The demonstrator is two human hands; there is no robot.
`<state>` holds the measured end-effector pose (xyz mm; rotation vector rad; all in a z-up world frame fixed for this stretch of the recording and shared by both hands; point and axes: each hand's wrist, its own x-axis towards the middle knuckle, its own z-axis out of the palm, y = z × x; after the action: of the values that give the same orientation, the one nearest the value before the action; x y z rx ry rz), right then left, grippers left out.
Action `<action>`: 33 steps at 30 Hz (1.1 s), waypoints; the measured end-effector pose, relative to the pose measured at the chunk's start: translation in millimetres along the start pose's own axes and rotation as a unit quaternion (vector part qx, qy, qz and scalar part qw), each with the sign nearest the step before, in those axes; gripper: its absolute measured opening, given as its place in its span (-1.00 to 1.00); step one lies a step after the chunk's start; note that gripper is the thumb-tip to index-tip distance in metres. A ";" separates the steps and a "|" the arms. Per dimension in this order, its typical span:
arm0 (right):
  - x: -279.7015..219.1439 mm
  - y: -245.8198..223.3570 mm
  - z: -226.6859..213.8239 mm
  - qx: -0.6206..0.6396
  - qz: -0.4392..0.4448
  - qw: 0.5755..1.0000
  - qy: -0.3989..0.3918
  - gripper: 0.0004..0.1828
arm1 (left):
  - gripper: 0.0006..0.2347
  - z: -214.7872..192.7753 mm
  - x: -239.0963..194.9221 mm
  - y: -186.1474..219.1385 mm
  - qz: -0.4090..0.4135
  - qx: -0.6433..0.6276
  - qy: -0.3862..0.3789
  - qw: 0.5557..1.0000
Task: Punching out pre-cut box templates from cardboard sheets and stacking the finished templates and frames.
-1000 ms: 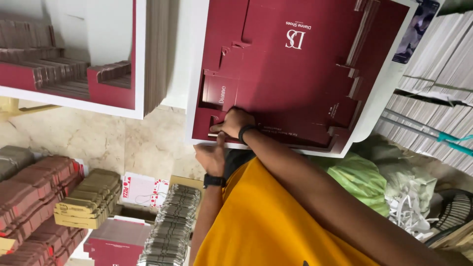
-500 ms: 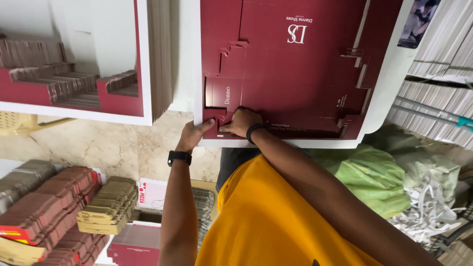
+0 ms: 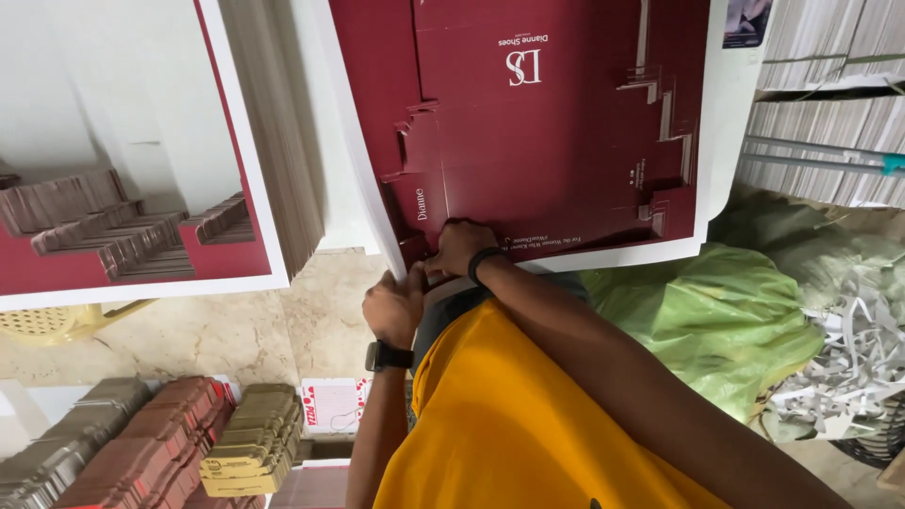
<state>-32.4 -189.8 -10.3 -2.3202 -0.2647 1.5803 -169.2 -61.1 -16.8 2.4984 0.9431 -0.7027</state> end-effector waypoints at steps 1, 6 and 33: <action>4.5 1.7 1.5 0.001 0.003 1.000 0.003 -0.56 | -0.51 0.7 9.8 -7.3 -0.049 -0.090 -0.028 0.994; -16.3 -15.3 -14.2 0.004 0.007 1.000 0.010 -0.60 | -0.55 -27.8 16.1 8.1 -0.093 -0.224 -0.095 0.965; 6.3 118.1 -57.5 0.390 -0.019 0.910 0.136 -0.61 | -0.36 -51.7 100.6 29.7 0.047 -0.281 0.057 0.957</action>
<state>20.1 -306.8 -39.2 -1.8267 0.3356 1.0371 -66.9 -5.5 -27.7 2.0711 0.9022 -0.2134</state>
